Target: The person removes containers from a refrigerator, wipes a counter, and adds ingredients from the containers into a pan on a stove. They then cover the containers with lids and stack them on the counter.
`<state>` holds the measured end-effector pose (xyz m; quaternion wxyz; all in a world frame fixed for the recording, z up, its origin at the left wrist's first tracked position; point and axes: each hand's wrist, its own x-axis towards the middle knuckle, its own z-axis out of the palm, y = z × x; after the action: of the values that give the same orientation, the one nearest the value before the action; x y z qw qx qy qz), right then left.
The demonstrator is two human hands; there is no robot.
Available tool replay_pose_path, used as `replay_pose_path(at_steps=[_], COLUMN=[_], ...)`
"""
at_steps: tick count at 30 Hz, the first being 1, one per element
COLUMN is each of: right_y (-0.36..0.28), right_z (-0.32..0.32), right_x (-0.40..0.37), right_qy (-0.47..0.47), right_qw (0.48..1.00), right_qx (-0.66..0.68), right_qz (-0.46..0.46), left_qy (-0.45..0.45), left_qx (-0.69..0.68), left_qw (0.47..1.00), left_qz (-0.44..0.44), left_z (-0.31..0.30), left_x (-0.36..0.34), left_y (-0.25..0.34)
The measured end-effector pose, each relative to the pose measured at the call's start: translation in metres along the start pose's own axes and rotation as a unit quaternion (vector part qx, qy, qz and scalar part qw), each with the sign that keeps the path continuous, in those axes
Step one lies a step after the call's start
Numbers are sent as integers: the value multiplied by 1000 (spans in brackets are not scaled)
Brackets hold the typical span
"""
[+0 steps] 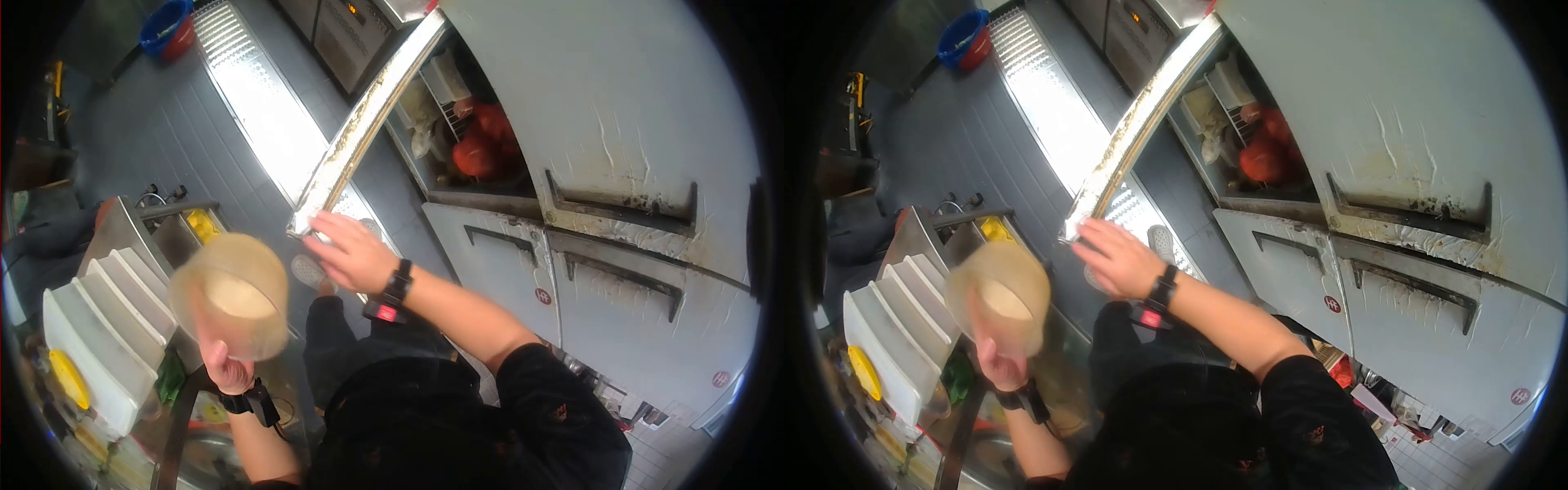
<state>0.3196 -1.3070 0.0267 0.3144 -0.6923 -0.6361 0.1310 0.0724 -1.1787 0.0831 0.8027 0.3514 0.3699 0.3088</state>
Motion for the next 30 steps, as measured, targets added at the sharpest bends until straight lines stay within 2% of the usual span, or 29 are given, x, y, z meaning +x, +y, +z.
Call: replay_pose_path(at_steps=[1,3,4,5,7,9,11,12,13,15,19,24,26,27,28,30], right_y=[9,33,53,77,133,187,253,286,309,357,445,541,574,592,609,641], right_z=[4,9,17,26,38,50,67,77,81,90,116,146,151,154,152,141], right_x=[-24,-66,-90,-115,-160,-191,-229,-241,-245,-253,-275,-292,-292,-292,-290,-287], right_qy=[14,25,44,63,87,139,212,256,260,331,432,479,477,481,461,363], right_qw=[999,989,978,963,936,829,777,726,723,623,562,570,658,656,658,670], right_qx=[2,-13,-12,-12,-14,76,152,207,210,290,341,272,106,108,95,22], right_qz=[32,148,206,263,342,536,573,603,605,647,617,610,572,571,587,647], left_qy=[3,-71,-65,-63,-99,-100,-63,-57,-60,-18,-2,9,23,20,12,20], left_qx=[-1,43,80,80,69,55,42,41,46,60,66,69,63,66,101,132], left_qw=[1000,993,987,986,976,971,965,960,959,951,935,921,918,919,911,889], left_qz=[-5,-82,-125,-129,-180,-212,-251,-271,-272,-304,-349,-383,-390,-389,-399,-437], left_z=[-7,-19,-10,-6,3,9,20,11,10,10,-4,-10,-23,-22,-17,-31], left_x=[-6,-13,-14,-15,-16,-16,-13,-14,-16,-15,-14,1,6,13,18,24], left_y=[-5,-18,-17,-26,-46,-77,-115,-141,-162,-205,-277,-339,-360,-366,-367,-380])
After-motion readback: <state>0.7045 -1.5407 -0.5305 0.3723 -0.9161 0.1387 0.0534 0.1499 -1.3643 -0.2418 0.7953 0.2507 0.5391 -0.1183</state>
